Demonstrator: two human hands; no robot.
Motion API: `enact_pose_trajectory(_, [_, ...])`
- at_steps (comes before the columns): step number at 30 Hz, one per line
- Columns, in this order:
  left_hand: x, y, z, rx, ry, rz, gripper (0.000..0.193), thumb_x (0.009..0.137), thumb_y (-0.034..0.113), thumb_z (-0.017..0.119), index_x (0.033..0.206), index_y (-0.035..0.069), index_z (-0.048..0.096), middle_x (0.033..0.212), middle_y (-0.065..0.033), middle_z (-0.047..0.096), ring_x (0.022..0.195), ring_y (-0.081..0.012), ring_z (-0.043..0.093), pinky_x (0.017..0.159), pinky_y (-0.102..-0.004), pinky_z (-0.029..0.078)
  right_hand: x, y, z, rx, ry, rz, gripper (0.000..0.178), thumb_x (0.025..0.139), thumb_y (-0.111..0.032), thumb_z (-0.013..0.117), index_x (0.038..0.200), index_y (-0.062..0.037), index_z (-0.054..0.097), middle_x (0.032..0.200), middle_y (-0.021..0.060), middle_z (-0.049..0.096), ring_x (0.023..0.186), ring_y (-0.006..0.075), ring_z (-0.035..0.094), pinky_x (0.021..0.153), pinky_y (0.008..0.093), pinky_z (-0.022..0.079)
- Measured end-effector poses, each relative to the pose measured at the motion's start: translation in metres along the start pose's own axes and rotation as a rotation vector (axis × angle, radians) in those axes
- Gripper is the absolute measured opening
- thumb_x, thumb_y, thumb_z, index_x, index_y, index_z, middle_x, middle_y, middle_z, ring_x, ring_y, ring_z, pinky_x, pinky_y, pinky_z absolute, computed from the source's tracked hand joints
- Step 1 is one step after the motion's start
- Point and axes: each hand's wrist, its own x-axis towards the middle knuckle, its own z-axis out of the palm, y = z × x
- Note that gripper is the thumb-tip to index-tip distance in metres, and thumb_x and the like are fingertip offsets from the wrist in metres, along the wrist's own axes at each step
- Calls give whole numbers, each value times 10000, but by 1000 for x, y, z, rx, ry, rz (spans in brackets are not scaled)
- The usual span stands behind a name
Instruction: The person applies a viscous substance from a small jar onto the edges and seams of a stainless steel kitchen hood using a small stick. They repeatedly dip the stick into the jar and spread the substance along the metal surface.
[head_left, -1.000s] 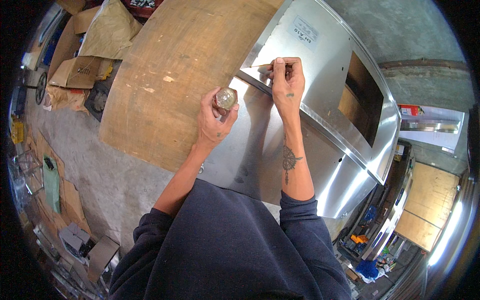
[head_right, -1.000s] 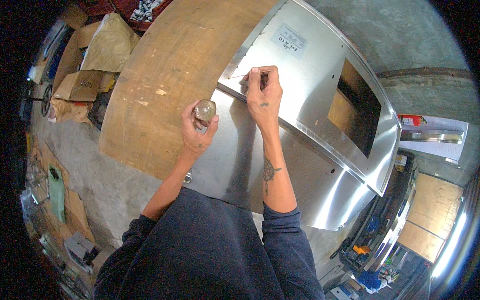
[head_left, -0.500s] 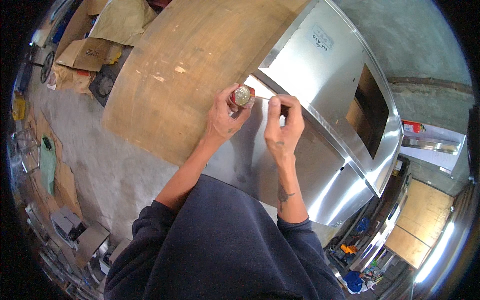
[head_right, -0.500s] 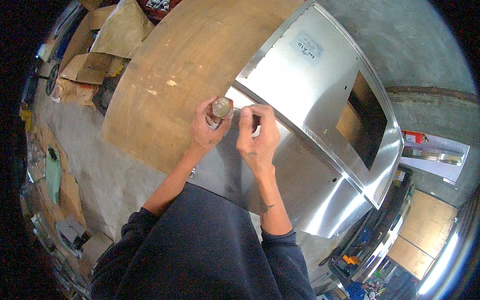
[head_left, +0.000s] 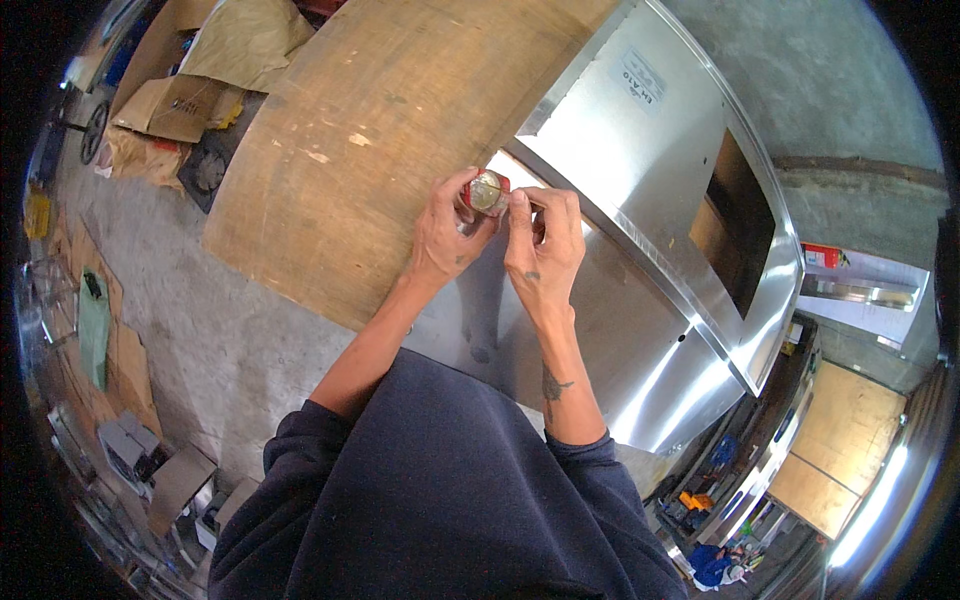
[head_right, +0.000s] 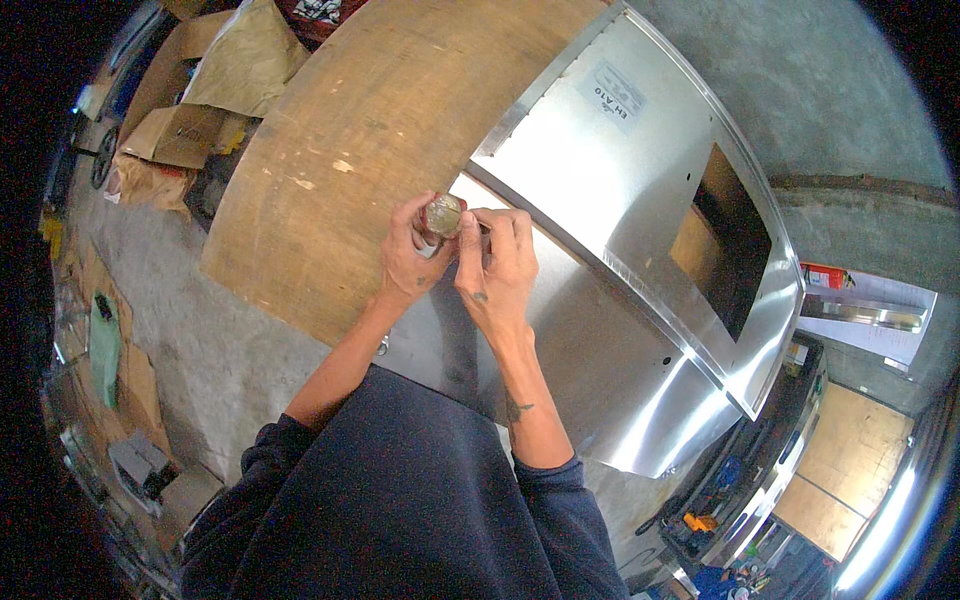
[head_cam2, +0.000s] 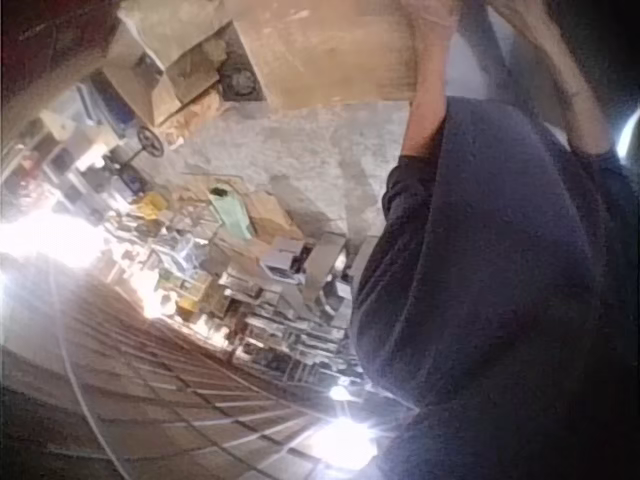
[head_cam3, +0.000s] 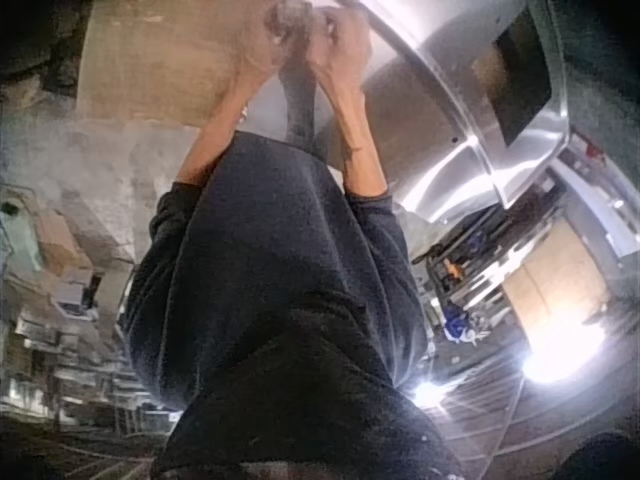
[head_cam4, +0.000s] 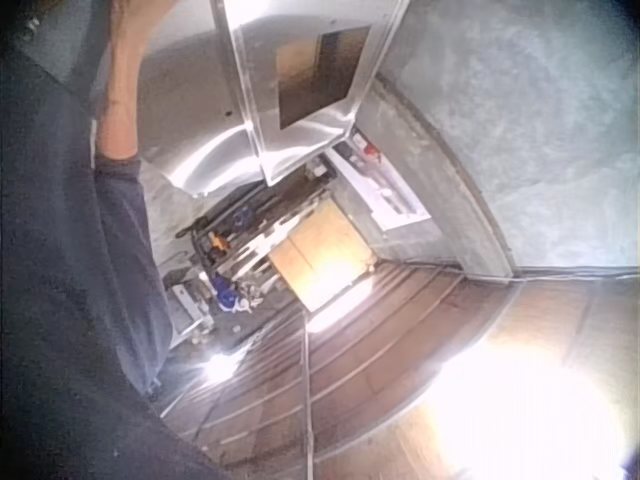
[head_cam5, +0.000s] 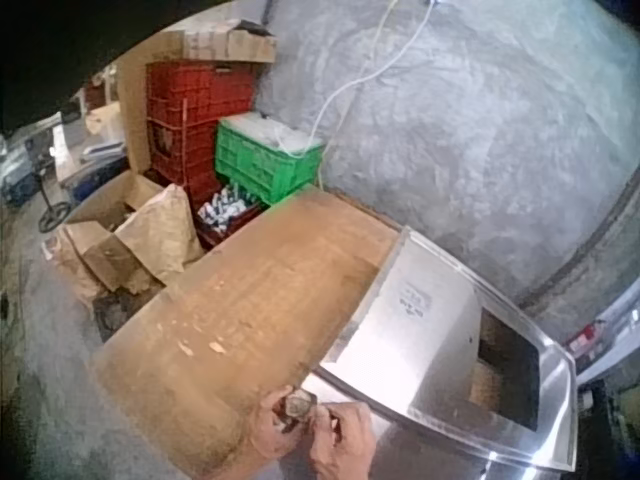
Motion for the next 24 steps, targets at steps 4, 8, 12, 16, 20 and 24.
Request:
enact_pose_trajectory(4, [2, -4, 4, -26, 5, 13, 753, 856, 121, 914, 1492, 78, 514, 1191, -116, 655, 762, -152, 607, 634, -296, 500, 2, 1, -7, 46, 8, 45, 123, 1056, -125, 731, 1047, -3, 719, 923, 81, 649, 715, 147, 584, 626, 291, 484])
enact_pose_trajectory(8, [-8, -15, 8, -58, -8, -49, 715, 896, 162, 900, 1480, 43, 505, 1224, -140, 647, 815, -179, 648, 674, -321, 550, 17, 5, -24, 229, 111, 213, 166, 1095, -162, 694, 1051, -2, 694, 881, 37, 643, 748, 94, 554, 660, 260, 471])
enact_pose_trajectory(12, [-12, -20, 6, -61, -34, -104, 701, 886, 149, 902, 1464, 37, 521, 1215, -145, 631, 828, -173, 647, 695, -302, 533, 64, 28, -44, 423, 163, 201, 197, 1137, -203, 632, 1111, -8, 644, 960, 47, 703, 767, 53, 565, 678, 225, 478])
enact_pose_trajectory(16, [-8, -16, 5, -34, -42, -95, 696, 894, 126, 886, 1465, 21, 501, 1202, -147, 618, 917, -193, 662, 783, -308, 545, 98, 63, -52, 464, 57, 250, 231, 1136, -251, 641, 1114, -22, 637, 937, 34, 706, 807, 56, 580, 716, 235, 489])
enact_pose_trajectory(20, [-7, -12, 4, -66, -73, -82, 746, 929, 127, 864, 1509, -2, 412, 1332, -186, 569, 1151, -249, 623, 979, -369, 532, 111, 75, -47, 532, -26, 353, 216, 1131, -237, 641, 1102, -24, 614, 930, 47, 712, 801, 74, 611, 724, 252, 519])
enact_pose_trajectory(24, [-17, -11, 0, -81, -103, -143, 760, 939, 107, 843, 1527, 0, 374, 1378, -201, 539, 1230, -284, 599, 1062, -415, 514, 113, 81, -39, 555, -92, 326, 202, 1138, -217, 615, 1074, -26, 597, 903, 41, 711, 777, 88, 609, 729, 277, 524])
